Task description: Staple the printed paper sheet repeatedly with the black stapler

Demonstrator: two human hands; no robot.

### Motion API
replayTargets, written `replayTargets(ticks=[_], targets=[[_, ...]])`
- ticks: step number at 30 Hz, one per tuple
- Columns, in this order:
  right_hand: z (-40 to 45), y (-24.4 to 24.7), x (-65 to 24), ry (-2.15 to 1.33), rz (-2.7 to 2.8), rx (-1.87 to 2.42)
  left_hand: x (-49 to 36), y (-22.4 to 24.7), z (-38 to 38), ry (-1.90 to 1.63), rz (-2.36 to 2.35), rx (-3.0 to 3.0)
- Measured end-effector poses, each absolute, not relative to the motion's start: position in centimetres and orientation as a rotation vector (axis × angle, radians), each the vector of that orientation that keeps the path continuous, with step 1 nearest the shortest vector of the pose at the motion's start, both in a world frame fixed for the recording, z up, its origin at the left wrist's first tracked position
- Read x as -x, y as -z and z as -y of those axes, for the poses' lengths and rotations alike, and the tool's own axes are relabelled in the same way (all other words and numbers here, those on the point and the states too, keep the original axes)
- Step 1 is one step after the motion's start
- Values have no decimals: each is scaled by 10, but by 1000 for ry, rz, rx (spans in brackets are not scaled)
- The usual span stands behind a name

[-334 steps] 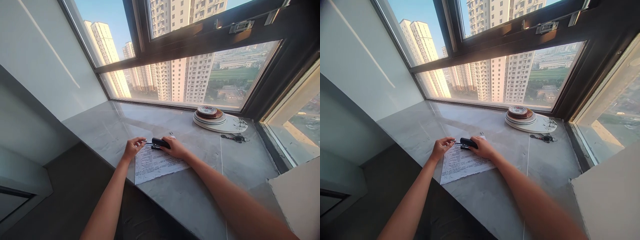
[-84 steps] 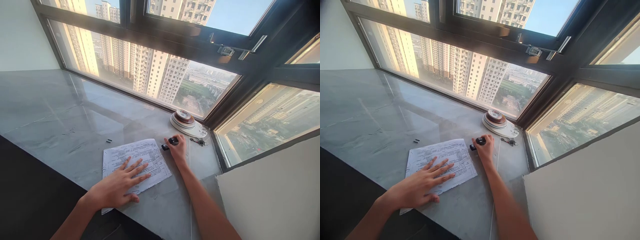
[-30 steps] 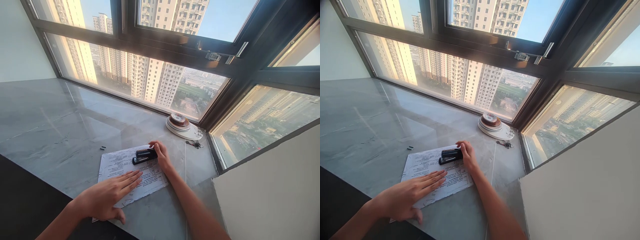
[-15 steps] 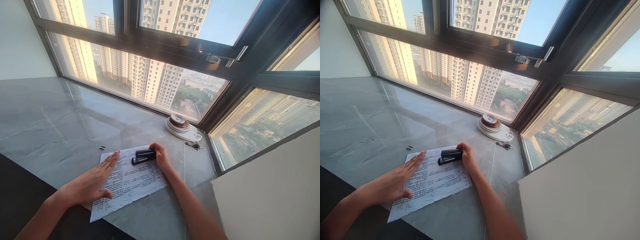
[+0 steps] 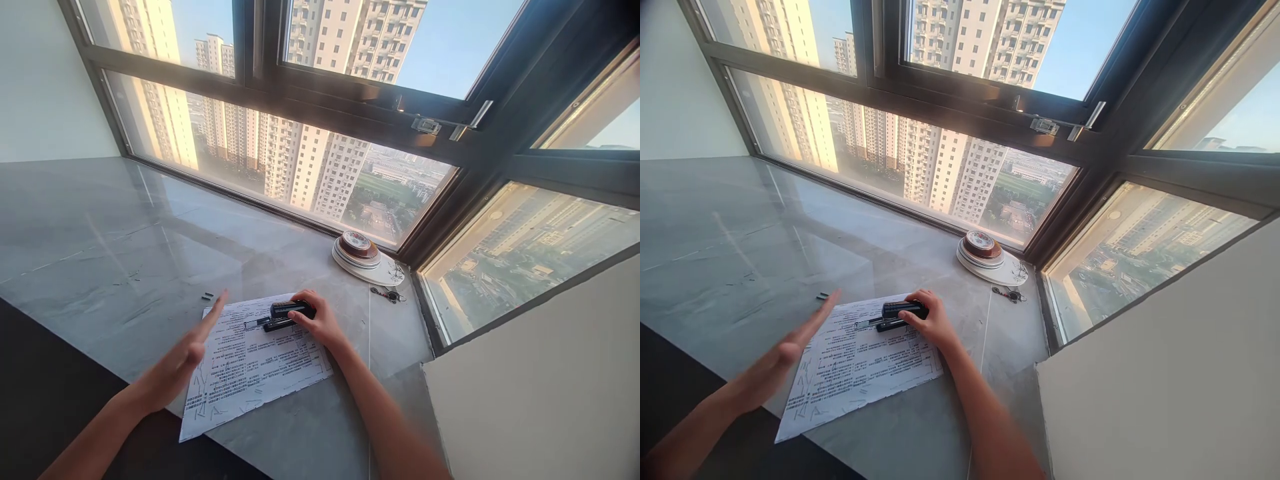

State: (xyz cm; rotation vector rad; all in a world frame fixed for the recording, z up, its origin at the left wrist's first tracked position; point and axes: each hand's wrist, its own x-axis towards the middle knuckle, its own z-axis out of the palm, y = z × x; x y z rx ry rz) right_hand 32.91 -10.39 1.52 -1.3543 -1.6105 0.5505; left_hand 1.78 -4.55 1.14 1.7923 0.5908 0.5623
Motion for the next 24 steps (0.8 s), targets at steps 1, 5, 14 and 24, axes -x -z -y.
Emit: replayTargets(ticks=[1, 5, 14, 24], targets=[[105, -16, -329, -530, 1650, 1350, -22, -15, 50, -590, -557, -1577], [105, -15, -327, -456, 1701, 1326, -34, -27, 65, -761, -507, -830], [110, -1, -320, 131, 1716, 1257, -46, -35, 68, -772, -378, -130], [118, -2, -312, 402, 2125, 1345, -71, -30, 60, -734, -316, -80]])
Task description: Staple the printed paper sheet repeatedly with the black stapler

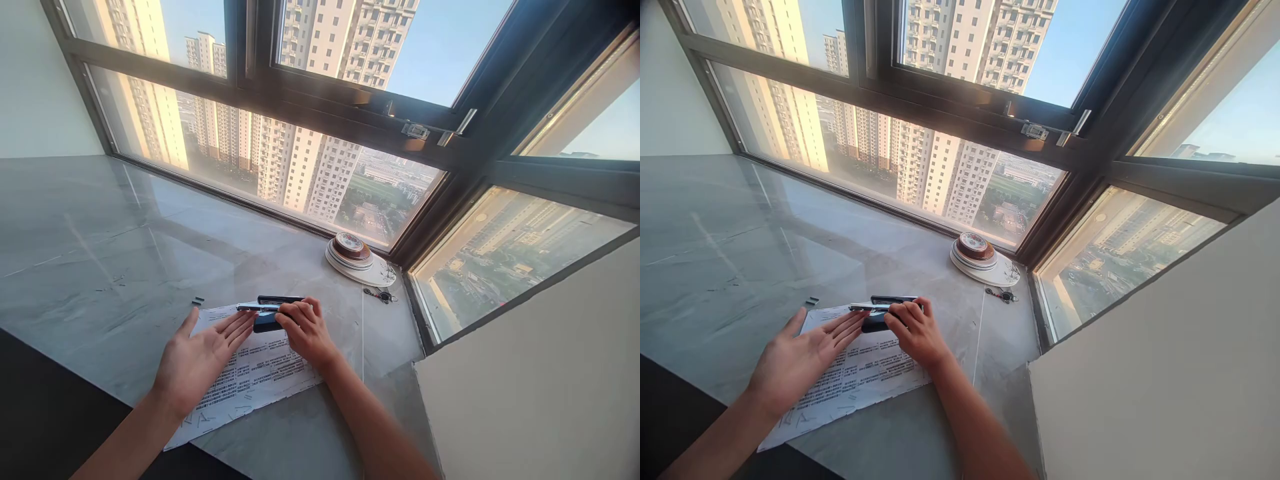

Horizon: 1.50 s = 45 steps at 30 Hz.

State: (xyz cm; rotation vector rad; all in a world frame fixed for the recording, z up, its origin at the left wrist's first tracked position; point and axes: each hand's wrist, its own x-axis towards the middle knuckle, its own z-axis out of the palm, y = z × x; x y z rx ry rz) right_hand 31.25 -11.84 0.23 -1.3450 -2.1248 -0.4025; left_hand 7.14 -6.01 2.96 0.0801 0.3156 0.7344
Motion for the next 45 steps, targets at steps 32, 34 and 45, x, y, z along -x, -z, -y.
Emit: replayTargets(ticks=[32, 34, 45], targets=[[111, -5, -318, 267, 1838, 1311, -46, -48, 61, -810, -496, -138], [111, -7, -318, 133, 1868, 1289, -34, -58, 56, -839, -608, -221], [107, -10, -318, -136, 2086, 1263, -27, -96, 12, -857, -729, -571]])
